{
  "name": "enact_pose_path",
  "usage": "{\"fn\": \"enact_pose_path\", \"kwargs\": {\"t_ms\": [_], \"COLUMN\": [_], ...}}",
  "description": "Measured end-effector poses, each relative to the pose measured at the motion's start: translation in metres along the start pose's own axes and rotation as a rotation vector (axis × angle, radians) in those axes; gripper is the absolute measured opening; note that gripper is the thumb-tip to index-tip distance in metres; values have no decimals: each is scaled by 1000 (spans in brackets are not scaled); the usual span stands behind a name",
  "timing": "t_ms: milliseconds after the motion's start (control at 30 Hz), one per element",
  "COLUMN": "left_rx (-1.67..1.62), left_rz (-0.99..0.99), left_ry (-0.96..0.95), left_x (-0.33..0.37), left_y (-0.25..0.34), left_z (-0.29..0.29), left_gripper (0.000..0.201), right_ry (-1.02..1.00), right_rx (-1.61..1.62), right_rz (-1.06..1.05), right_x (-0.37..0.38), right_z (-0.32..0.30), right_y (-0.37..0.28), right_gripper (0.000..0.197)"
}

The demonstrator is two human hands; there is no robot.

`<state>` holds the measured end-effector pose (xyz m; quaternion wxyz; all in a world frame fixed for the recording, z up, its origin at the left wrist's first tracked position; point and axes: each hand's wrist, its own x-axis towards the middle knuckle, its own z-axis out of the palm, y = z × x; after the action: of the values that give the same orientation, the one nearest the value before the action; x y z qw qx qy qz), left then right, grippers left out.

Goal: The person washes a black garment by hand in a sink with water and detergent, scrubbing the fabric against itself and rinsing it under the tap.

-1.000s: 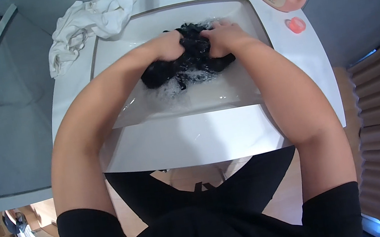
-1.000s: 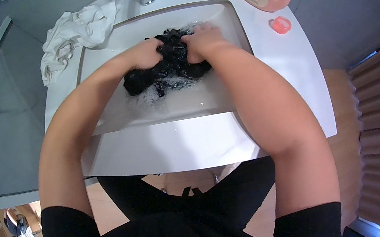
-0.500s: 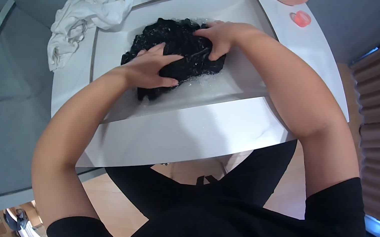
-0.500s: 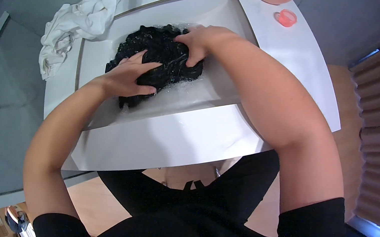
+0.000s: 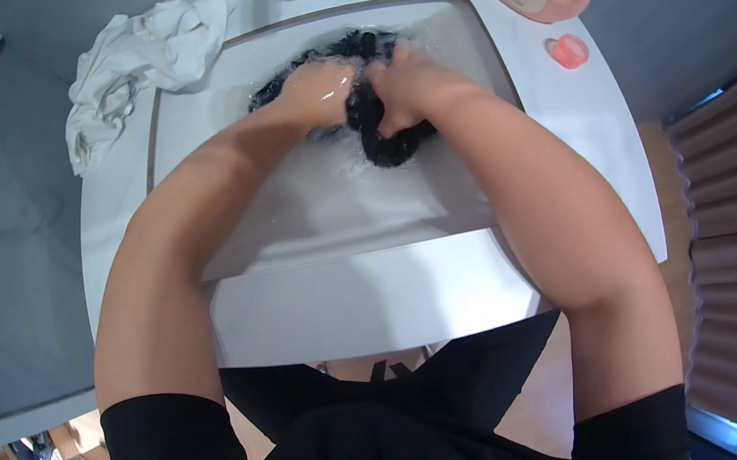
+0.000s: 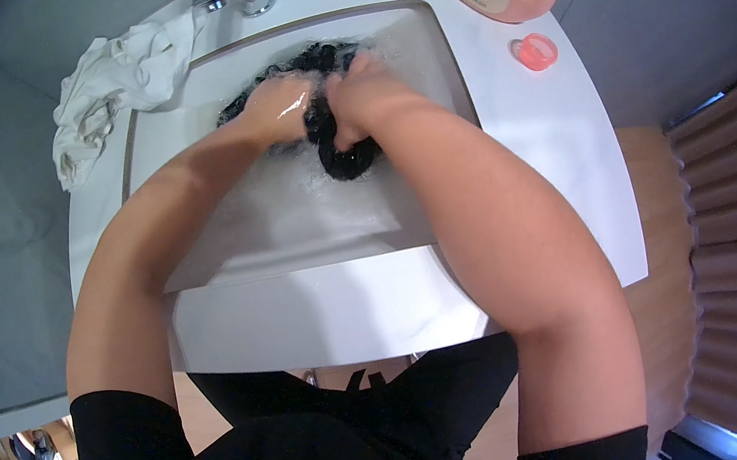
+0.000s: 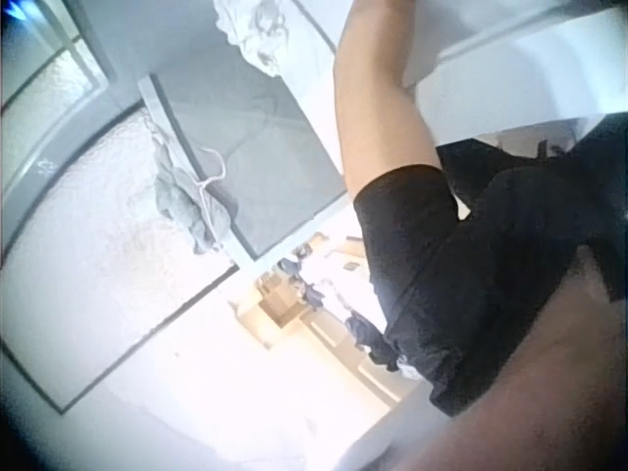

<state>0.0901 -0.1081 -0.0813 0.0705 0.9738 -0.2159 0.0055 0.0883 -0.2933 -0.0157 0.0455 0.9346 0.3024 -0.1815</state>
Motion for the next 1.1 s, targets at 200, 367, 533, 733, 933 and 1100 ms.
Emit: {"fn": "enact_pose_path", "kwargs": {"t_ms": [200,367,533,733,933,1100], "left_rx": [-425,-5,-105,-323,-146,-92], "left_rz": [-312,-355,-392,-237,-152,-167], "left_ry": [-511,-360,-453,-369,-399,-454], "left_x": [20,-73,-133,-147,-131,-114], "left_y": [4,66,53,16,-19,-21], "left_z": [-35,-79,-109,-96,-67,-62], "left_gripper": [45,53,57,72,96,105], "right_ry": [110,106,197,153,124,148], "right_rx": [5,47,83,93,142,48], "right_rz": [-117,-95,-76,-35,-421,-362], "right_x": [10,4,-5,-28,-16,-5], "right_z": [7,-13,-23,-40,9,33], "right_y": [27,28,9,19,-3,-31], "right_gripper": [57,41,33,34,110,104]}}
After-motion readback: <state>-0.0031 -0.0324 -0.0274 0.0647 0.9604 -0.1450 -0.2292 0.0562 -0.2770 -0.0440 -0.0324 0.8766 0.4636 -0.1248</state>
